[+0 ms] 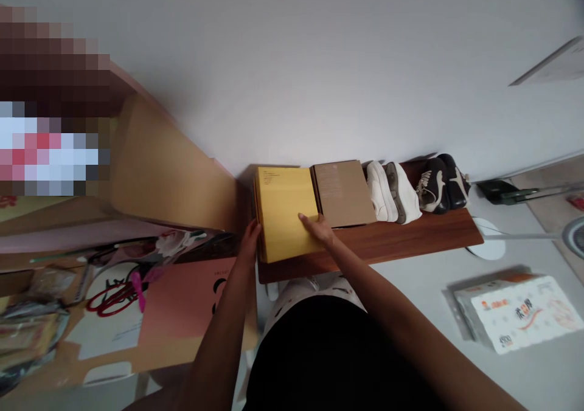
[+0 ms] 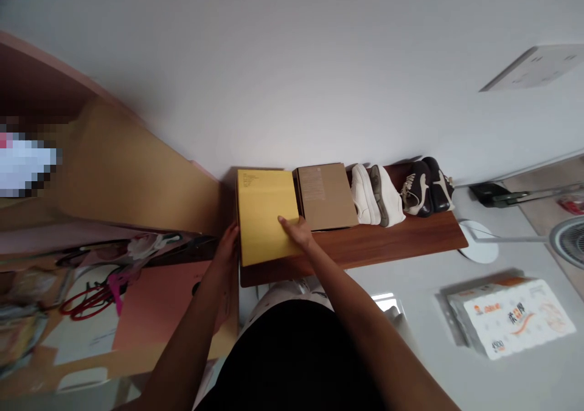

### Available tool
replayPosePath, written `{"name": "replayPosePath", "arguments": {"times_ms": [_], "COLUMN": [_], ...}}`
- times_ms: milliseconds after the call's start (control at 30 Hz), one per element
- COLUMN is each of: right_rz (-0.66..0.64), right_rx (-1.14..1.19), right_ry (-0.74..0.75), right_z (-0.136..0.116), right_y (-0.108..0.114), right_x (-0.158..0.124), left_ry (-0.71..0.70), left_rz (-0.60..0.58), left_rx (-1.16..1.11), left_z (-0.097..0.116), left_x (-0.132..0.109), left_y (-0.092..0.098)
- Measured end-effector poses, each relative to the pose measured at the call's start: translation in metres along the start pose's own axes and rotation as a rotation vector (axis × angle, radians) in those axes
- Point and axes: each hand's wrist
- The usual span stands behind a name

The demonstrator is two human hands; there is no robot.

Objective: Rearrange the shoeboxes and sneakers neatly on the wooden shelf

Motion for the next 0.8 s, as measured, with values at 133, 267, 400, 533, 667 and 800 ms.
{"name": "replayPosePath", "arguments": {"times_ms": [133, 267, 400, 533, 667, 800], "right_rz": [-0.048, -0.051, -0.025, -0.133, -0.217, -0.241], "right_rx": [0.093, 0.04, -0.153, -0.076, 0.152, 0.26], "right_ry": [-0.028, 0.058, 0.107, 0.13, 0.126, 0.072], "right_z": [0.008, 0.017, 0.019, 0.011, 0.001, -0.001], "right_y": [0.0, -0.007, -0.017, -0.031, -0.037, -0.035], "right_x": [-0.006, -0.006, -0.003, -0.009, -0.021, -0.024], "left_ry": [0.029, 0.061, 0.027, -0.068, -0.164, -0.2], "left_rz": [-0.088, -0.138, -0.016, 0.075, 0.131, 0.151], "left_rx": [-0.08, -0.055, 0.044, 0.175, 0.306, 0.374], "left_z": [0.004, 0.015, 0.023, 0.027, 0.028, 0.025], "left_x": [-0.018, -0.033, -0.04, -0.045, -0.047, -0.044], "left_y": [0.009, 0.01, 0.004, -0.008, -0.017, -0.024]}}
Point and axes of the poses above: each hand's wrist, its own x-axis towards the middle knuckle, its own y-axis out of the back of the hand, z = x × y, and after that the axes turned 14 degrees about y, right-handed
